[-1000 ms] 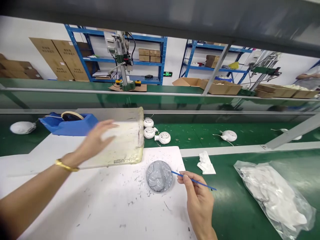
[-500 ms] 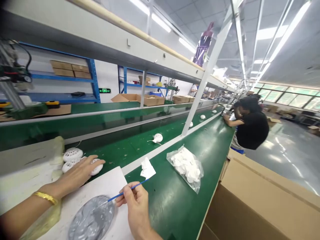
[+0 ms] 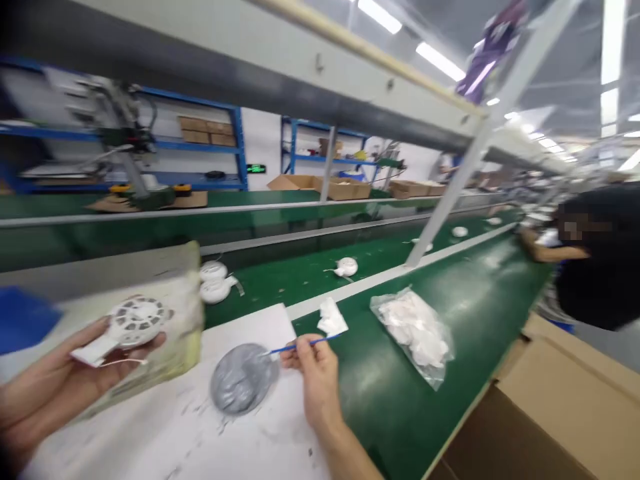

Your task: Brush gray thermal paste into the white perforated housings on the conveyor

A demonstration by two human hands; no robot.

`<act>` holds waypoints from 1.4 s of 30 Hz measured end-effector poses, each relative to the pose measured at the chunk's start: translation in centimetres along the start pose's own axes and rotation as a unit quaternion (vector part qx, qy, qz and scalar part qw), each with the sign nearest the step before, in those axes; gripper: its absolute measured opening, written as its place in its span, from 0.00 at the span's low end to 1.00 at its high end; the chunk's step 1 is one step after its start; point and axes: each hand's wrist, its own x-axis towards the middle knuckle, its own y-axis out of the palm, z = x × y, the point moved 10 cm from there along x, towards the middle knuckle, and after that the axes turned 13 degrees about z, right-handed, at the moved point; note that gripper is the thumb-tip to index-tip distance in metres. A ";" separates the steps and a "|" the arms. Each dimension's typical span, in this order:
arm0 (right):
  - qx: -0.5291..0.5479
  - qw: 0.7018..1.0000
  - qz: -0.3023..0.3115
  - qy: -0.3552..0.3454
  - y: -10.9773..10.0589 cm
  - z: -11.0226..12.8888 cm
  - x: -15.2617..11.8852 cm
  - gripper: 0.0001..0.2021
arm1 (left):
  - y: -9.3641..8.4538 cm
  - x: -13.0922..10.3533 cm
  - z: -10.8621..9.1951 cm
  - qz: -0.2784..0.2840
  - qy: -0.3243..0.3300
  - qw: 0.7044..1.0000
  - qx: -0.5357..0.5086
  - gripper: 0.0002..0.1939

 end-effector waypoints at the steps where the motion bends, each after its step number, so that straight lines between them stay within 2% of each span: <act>1: -0.009 1.000 -0.001 0.003 -0.3 -0.1 -0.2 0.17 | -0.1 -1.6 1.7 0.018 -0.035 0.998 -0.058 0.26; 3: -0.031 0.999 -0.005 0.007 -0.8 -0.3 -0.5 0.17 | 0.1 -4.7 4.5 0.066 -0.092 0.983 -0.148 0.28; 5: -0.056 0.998 -0.001 0.010 -1.0 -0.4 -0.7 0.16 | 0.0 -7.4 6.4 0.097 -0.133 0.972 -0.170 0.30; 8: -0.135 0.991 0.013 -0.008 -0.5 0.3 -1.0 0.15 | -0.7 -10.0 8.2 0.082 -0.166 0.964 -0.192 0.29; 10: -0.174 0.984 0.018 -0.027 -0.1 0.8 -1.1 0.15 | -0.6 -10.6 8.4 0.057 -0.152 0.960 -0.226 0.25; 14: -0.209 0.977 0.022 -0.042 0.5 0.9 -0.8 0.15 | 1.7 -10.5 8.1 0.062 -0.105 0.959 -0.256 0.21; 18: -0.216 0.975 0.035 -0.039 0.7 0.4 -0.6 0.16 | 4.9 -10.3 8.1 0.124 -0.090 0.953 -0.260 0.21; 21: -0.226 0.973 0.036 -0.034 0.6 0.2 -0.8 0.16 | 6.3 -10.3 8.2 0.152 -0.078 0.943 -0.286 0.19; 25: -0.237 0.971 0.029 -0.019 0.5 0.0 -0.9 0.17 | 7.1 -10.3 8.5 0.160 -0.076 0.935 -0.307 0.17; 29: -0.220 0.975 0.016 0.007 0.0 -0.4 -0.8 0.18 | 7.5 -10.3 8.6 0.179 -0.062 0.933 -0.305 0.20; 35: -0.116 0.992 0.014 0.043 -0.8 -2.2 -0.4 0.17 | 8.0 -10.4 9.3 0.193 -0.082 0.925 -0.317 0.18; 38: -0.055 0.996 0.008 0.062 -1.0 -3.0 -0.2 0.16 | 8.0 -10.4 9.6 0.174 -0.108 0.919 -0.337 0.19; 42: -0.020 0.997 0.009 0.074 -0.8 -3.4 -0.1 0.15 | 8.0 -10.7 10.3 0.122 -0.160 0.911 -0.360 0.16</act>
